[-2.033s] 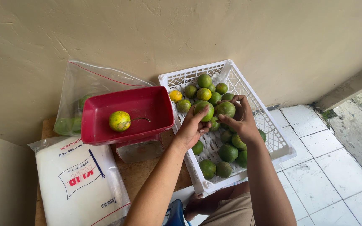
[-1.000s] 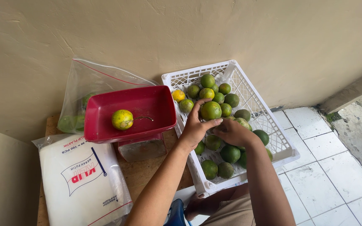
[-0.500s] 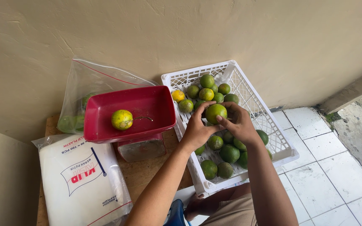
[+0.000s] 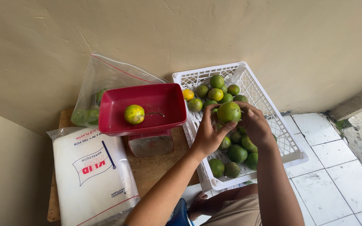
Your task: The person picks limes from a white crate, places them into a red weighing tray, and then transfers them into a clear plastic bag. The person repeats this process, handling the limes one by one.
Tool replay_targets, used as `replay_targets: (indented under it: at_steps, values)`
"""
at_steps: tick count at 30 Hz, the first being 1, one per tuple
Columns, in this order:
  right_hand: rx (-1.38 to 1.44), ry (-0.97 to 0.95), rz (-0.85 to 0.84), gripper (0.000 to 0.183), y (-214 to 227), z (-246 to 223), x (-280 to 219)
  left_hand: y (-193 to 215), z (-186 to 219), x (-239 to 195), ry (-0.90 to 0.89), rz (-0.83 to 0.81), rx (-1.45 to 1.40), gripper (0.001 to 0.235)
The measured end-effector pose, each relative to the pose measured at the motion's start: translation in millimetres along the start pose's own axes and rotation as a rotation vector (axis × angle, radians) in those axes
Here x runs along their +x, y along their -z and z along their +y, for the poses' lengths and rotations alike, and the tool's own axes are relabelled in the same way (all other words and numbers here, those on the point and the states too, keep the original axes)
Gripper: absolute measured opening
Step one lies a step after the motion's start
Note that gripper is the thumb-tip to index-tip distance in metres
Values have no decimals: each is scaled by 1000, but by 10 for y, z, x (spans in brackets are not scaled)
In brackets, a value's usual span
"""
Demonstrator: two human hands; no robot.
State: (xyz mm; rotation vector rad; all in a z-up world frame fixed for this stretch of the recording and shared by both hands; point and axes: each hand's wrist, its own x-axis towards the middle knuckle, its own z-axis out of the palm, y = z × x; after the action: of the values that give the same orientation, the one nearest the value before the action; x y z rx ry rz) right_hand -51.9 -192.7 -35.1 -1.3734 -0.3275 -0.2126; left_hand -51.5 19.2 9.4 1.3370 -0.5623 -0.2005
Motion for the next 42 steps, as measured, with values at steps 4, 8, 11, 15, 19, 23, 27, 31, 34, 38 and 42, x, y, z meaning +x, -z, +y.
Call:
replay_targets:
  at_steps: [4,8,11,15,19,23,27,31,34,38,42]
  values:
    - [-150,110,-116,68,-349,-372,-40,-13,-12,-131,89,-44,-289,57]
    - [-218,147,-217,73,-834,-774,-125,113,182,-331,194,-84,-388,51]
    - [-240,166,-230,77,-997,-905,-121,252,364,-378,200,-125,-391,57]
    - [-128,192,-264,78,-1187,-922,-50,459,766,-529,197,-149,-291,58]
    - [-243,249,-204,76,-1338,-873,109,925,1426,-643,94,-71,179,55]
    - [-330,59,-66,70,-1710,-999,379,1591,1574,-528,-61,138,838,46]
    - [-416,-125,-35,63,-2129,-1059,669,2050,1523,-320,198,-121,1156,59]
    - [-599,-176,-55,61,-2350,-973,991,2114,1367,-176,300,-190,1218,71]
    - [-662,-193,-47,61,-2386,-905,1131,2180,1315,-84,330,-218,1331,64]
    - [-644,-242,-1,62,-2326,-825,1186,2294,1297,-64,316,-162,1275,54]
    - [-669,-294,-25,63,-2351,-785,1173,2410,1337,-93,104,11,1352,46]
